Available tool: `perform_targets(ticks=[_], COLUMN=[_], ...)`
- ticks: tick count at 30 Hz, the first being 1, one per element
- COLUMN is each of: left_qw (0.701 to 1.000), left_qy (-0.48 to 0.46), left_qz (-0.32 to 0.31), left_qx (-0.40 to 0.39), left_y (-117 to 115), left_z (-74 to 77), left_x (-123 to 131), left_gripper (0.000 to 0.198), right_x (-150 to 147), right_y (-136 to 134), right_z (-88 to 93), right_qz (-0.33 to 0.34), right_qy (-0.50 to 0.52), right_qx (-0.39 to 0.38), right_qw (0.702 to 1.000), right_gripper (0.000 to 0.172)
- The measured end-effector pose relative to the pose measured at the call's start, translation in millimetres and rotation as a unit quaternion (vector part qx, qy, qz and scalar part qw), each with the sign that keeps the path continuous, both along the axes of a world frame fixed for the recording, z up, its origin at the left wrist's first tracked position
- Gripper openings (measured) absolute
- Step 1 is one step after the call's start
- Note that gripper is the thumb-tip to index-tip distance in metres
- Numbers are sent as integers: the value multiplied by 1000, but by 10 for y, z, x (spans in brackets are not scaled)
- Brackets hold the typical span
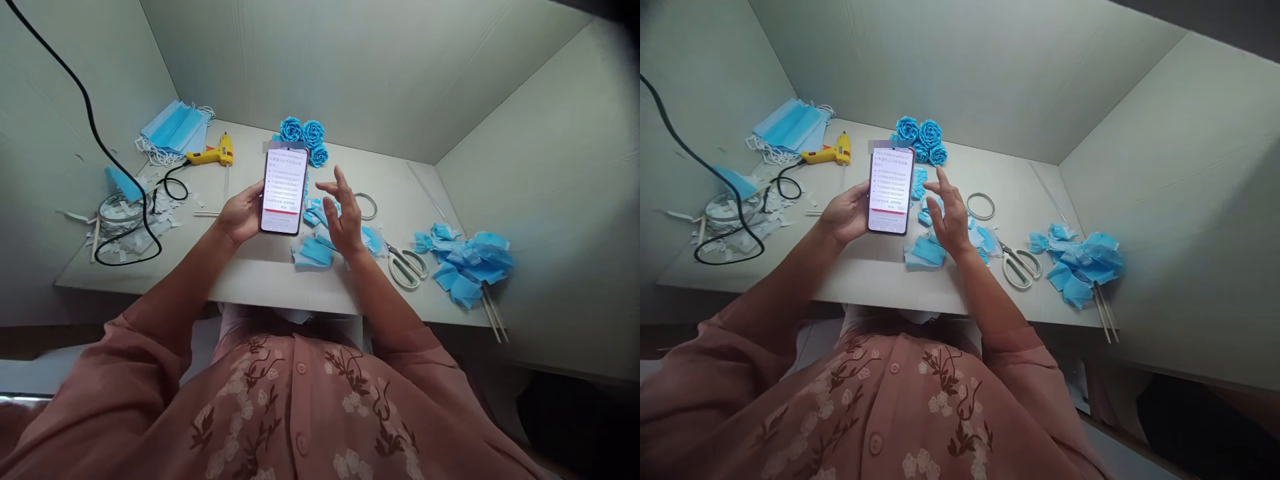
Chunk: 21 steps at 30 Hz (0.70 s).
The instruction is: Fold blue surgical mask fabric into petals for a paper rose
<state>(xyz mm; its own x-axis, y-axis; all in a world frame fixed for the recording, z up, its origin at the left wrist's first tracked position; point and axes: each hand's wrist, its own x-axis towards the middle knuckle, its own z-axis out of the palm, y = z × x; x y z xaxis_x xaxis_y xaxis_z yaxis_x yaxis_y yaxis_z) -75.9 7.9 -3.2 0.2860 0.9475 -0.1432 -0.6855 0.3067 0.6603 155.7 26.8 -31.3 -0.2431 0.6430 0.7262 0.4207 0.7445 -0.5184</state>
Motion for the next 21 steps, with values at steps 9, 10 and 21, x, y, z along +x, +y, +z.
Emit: perform_targets(ticks=[9,10,21], left_qw=[999,999,1000], left_qy=[-5,-7,-1], left_qz=[46,47,18], left_qx=[-3,-4,-10], left_y=[63,68,46], left_z=[-4,-6,-9], left_x=[-15,-20,-47], left_gripper=[52,53,52], right_x=[20,57,878], right_y=[-259,-374,-1543], right_z=[282,337,-180], right_qz=[-5,0,-224], right_qy=[-106,-124,152], right_qx=[142,152,-185], right_qw=[984,980,945], right_gripper=[53,53,12])
